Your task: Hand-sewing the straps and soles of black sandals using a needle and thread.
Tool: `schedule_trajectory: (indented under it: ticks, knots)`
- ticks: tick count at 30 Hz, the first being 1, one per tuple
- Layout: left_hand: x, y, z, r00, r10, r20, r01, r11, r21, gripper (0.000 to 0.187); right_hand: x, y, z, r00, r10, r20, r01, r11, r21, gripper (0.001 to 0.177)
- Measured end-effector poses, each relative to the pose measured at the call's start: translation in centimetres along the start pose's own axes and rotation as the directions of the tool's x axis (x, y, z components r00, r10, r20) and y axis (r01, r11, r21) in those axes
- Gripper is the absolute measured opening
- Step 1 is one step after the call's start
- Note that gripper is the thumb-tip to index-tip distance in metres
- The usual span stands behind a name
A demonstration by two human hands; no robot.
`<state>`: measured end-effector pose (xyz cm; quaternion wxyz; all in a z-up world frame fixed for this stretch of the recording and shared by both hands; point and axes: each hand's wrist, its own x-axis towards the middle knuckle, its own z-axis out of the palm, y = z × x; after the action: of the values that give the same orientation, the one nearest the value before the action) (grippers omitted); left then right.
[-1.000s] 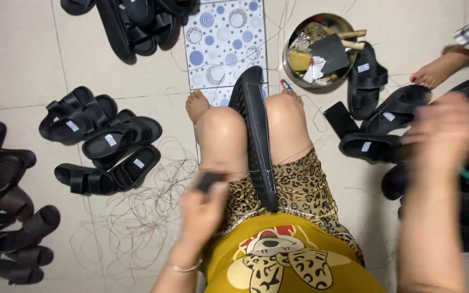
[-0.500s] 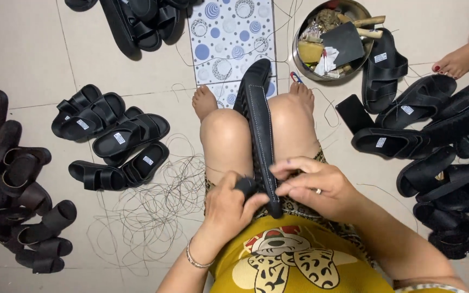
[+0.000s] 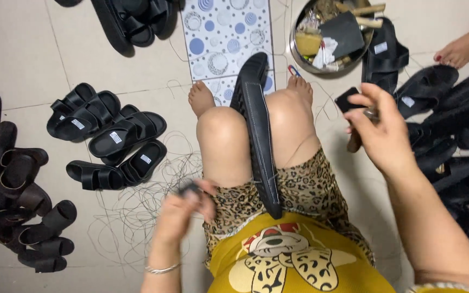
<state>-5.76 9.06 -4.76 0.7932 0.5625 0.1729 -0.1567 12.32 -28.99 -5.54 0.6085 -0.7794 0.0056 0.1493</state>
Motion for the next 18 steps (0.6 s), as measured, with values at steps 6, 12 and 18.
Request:
schedule_trajectory:
  ticks: [6,12,18]
  knots:
    - [2.8,5.3,5.2,0.808,0.483,-0.338,-0.244,0.796,0.554,0.029,-3.4,-5.7,2.5,0.874,0.06,0.482,0.221,0.835,-0.504,0.049]
    - [4.6,6.8,9.2,0.937,0.241,0.252,-0.344,0.761,0.55,0.09,-3.9,-8.1,4.3,0.743,-0.216,0.634,0.534,0.763,-0.365,0.044]
    - [5.1,6.8,9.0,0.945,0.157,0.286,-0.31,0.709,0.633,0.112,-3.2,-7.4,4.0,0.708,-0.179,0.683,0.538,0.762,-0.359,0.04]
